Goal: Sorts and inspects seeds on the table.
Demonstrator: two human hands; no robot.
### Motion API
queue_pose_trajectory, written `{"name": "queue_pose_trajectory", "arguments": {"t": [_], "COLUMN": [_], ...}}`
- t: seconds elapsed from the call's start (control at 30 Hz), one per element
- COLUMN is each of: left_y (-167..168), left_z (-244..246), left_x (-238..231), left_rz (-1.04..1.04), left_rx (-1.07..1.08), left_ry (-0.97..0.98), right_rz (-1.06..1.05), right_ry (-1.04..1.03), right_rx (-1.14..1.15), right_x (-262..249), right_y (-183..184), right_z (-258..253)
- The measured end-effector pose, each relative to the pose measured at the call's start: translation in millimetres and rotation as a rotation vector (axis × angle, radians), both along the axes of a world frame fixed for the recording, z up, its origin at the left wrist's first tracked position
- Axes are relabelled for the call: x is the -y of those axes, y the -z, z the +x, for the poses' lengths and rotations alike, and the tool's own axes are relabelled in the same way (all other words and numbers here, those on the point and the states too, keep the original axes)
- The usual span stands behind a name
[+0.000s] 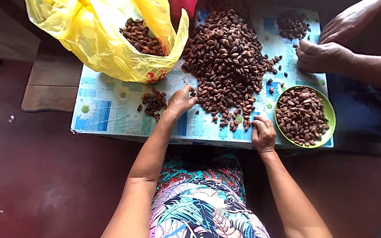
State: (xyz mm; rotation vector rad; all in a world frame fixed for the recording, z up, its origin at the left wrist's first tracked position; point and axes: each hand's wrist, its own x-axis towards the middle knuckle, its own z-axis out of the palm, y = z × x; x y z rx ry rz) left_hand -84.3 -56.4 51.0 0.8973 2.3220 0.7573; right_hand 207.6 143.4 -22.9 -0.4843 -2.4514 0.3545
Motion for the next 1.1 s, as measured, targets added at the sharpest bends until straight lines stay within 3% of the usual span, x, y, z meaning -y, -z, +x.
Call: {"name": "queue_pose_trajectory", "arguments": {"t": [0.27,0.53,0.8,1.1], "left_y": [0,-2,-3,-13], "left_z": [9,-13,-14,-12], "left_x": [-8,-20,-21,-6], "left_rz": [-0.129,-0.113,-0.145,-0.163], "left_rx": [-0.122,0.042,0.012,0.001], "left_ry": [0.119,0.183,0.234,0.158], "right_rz": [-0.005,0.016,-0.008,-0.049], "right_ry": [0.027,0.044,0.003,0.001], "right_rx": [0.006,-0.036,-0.039,-0.095], "right_x": [1,3,5,8], "right_y": [-2,0,-4,4], "right_z": [0,-1,-4,-10]}}
